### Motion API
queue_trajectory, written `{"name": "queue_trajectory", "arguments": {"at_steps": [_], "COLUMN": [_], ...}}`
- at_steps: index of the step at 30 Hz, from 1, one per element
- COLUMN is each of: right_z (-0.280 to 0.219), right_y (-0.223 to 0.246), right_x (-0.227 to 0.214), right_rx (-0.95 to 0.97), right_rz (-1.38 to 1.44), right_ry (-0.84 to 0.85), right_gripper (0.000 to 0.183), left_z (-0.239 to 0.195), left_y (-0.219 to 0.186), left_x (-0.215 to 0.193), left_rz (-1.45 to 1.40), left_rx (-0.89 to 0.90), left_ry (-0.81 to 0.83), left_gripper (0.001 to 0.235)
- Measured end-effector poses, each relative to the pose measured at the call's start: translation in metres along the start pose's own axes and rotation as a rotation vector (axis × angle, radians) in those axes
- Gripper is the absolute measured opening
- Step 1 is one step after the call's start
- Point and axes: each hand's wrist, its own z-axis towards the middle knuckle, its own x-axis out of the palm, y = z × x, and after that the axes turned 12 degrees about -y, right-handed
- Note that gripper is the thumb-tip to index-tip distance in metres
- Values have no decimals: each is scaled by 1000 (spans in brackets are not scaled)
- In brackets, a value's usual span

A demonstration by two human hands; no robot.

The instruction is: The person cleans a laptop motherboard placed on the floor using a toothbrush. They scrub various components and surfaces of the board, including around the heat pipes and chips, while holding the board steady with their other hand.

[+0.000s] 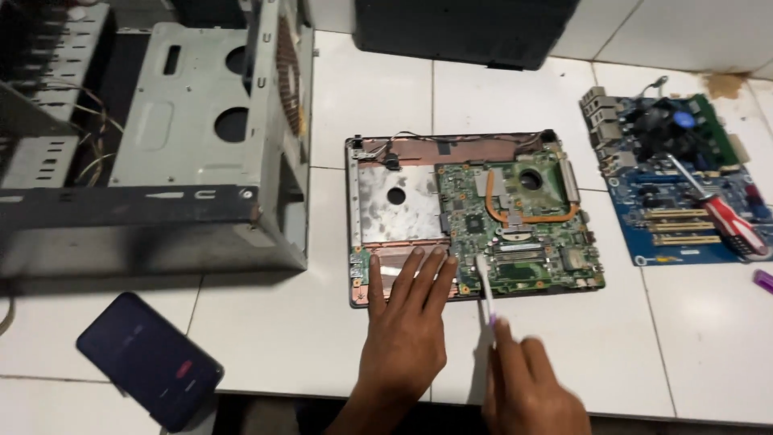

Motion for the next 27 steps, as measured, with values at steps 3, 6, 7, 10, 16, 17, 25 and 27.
{"name": "queue_trajectory", "arguments": {"at_steps": [3, 6, 7, 10, 16, 17, 25, 27], "right_z": [10, -3, -13, 4, -2, -2, 61, 48], "right_y": [0, 13, 18, 2, 4, 9, 16, 12], "right_x": [5, -8, -15, -1, 4, -1, 31, 16], "right_rx": [-86, -24, 50, -77, -79, -84, -44, -66], "right_rz": [17, 15, 11, 104, 136, 134, 286, 275], "right_ry": [-60, -67, -39, -104, -52, -55, 22, 54], "right_gripper": [49, 44, 42, 45, 51, 51, 43, 46], "left_z": [-1, 1, 0, 0, 1, 2, 4, 2], "left_y": [0, 2, 1, -1, -1, -2, -2, -2], "left_x": [-2, 1, 2, 0, -3, -2, -3, -2], "left_rz": [-34, -47, -39, -19, -54, -56, -46, -30], "left_rx": [-3, 5, 12, 18, 12, 10, 16, 20], "left_ry": [2, -21, -23, -6, -36, -42, -46, -40], "left_gripper": [62, 62, 64, 71, 62, 62, 60, 62]}}
